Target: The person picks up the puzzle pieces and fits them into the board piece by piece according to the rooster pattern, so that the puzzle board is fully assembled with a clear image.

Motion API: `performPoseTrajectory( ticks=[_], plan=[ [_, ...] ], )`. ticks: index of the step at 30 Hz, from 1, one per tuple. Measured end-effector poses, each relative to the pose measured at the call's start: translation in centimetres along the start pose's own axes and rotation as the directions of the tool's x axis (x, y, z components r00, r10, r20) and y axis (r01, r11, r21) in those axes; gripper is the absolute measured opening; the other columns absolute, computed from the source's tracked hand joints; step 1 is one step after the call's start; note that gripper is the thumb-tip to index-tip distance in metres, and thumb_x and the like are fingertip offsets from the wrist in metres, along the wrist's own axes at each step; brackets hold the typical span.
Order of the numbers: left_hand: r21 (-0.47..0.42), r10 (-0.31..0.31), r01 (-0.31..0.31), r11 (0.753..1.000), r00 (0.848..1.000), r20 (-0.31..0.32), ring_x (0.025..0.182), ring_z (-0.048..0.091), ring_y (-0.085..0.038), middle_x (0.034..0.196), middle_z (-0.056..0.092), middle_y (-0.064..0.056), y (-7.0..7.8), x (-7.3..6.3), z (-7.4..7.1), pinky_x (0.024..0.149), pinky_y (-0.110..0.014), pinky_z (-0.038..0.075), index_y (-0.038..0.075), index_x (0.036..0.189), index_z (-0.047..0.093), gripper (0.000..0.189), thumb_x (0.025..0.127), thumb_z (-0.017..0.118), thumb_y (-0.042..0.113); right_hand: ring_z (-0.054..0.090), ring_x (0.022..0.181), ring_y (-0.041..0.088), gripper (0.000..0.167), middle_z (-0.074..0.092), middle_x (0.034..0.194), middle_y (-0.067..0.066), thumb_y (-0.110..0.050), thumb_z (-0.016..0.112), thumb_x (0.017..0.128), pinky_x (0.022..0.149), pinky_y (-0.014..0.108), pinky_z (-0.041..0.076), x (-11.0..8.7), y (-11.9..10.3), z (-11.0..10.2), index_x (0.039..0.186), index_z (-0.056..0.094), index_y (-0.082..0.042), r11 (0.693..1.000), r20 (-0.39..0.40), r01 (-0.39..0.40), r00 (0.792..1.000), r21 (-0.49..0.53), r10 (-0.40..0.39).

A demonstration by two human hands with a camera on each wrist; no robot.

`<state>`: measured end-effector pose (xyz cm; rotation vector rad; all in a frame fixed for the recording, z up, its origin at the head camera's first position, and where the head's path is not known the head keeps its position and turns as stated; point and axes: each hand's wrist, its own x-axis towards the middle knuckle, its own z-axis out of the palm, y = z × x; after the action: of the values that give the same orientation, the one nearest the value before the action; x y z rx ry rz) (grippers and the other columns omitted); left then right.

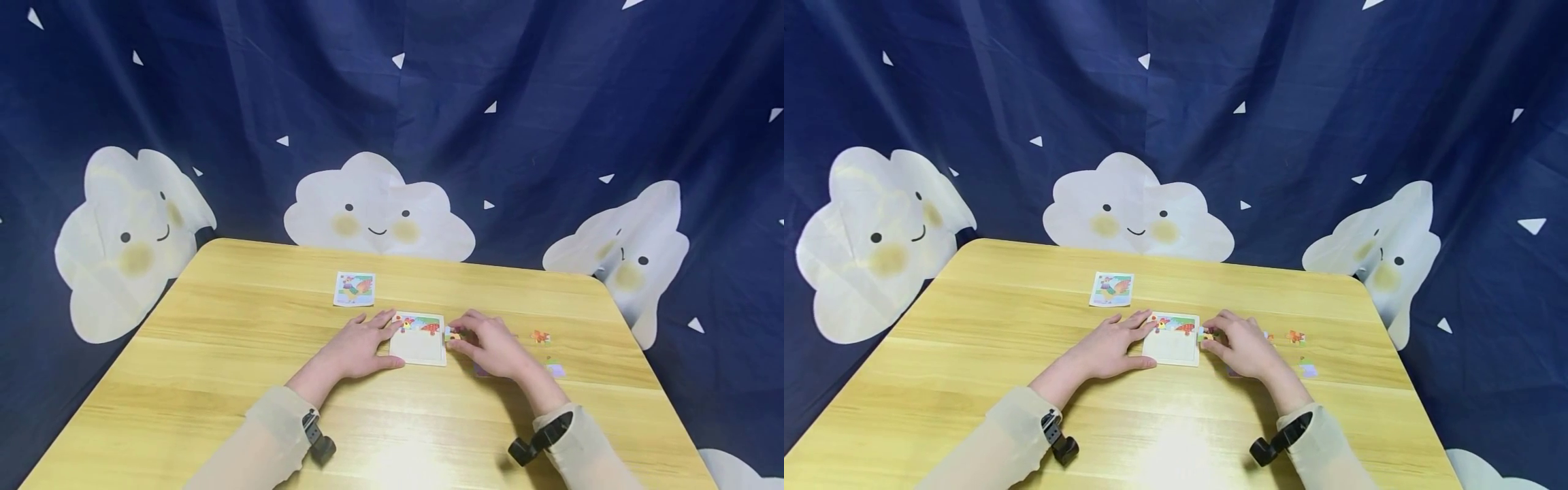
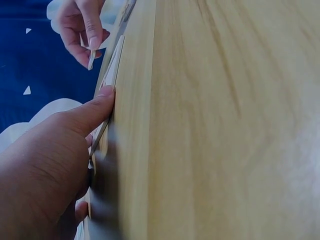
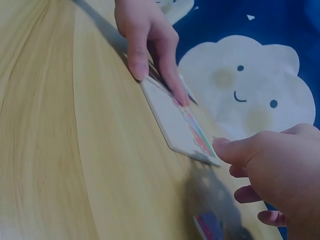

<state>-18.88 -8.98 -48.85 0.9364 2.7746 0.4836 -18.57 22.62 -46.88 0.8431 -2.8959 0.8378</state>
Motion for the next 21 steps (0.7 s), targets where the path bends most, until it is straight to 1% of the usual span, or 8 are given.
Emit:
performPoseTrajectory(
  ticks=[5,12,15,21],
  plan=[
    [-0.008,-0.005,0.005,1.0,1.0,0.008,0.159,0.025,-0.025,0.174,0.023,-0.008,0.0,0.0,-0.1,0.126,-0.057,0.019,0.015,0.165,0.039,0.087,0.099,0.059,0.068,0.054,0.074,0.004,0.03,0.064,0.105,-0.012,-0.029,0.078,0.1,0.082,0.039,0.036,0.6,-0.7,0.5,0.124,0.076,-0.013,1.0,0.006,0.021,1.0,0.015,-0.021],
    [-0.009,-0.018,0.018,1.0,1.0,0.009,0.159,0.025,-0.024,0.174,0.022,-0.007,0.1,-0.1,-0.2,0.127,-0.056,0.019,0.016,0.165,0.04,0.088,0.099,0.058,0.07,0.05,0.07,0.003,0.029,0.059,0.097,-0.016,-0.034,0.075,0.101,0.076,0.037,0.035,1.4,-1.5,1.4,0.125,0.076,-0.017,0.999,0.012,0.038,0.999,0.003,-0.038],
    [-0.007,-0.02,0.02,1.0,1.0,0.006,0.158,0.026,-0.024,0.174,0.023,-0.007,0.1,-0.1,-0.2,0.127,-0.056,0.019,0.016,0.165,0.04,0.088,0.098,0.058,0.071,0.049,0.07,0.002,0.03,0.058,0.095,-0.014,-0.033,0.075,0.101,0.074,0.037,0.034,1.7,-1.9,1.7,0.126,0.076,-0.016,0.999,0.019,0.046,0.999,0.004,-0.046],
    [0.002,-0.016,0.016,1.0,1.0,-0.003,0.158,0.028,-0.024,0.174,0.025,-0.008,0.0,0.0,0.0,0.126,-0.056,0.02,0.016,0.164,0.042,0.087,0.098,0.058,0.071,0.049,0.071,0.0,0.033,0.06,0.107,-0.008,-0.034,0.073,0.102,0.075,0.037,0.035,2.2,-2.5,2.5,0.126,0.076,-0.011,0.997,0.028,0.07,0.997,-0.012,-0.07]
  ],
)
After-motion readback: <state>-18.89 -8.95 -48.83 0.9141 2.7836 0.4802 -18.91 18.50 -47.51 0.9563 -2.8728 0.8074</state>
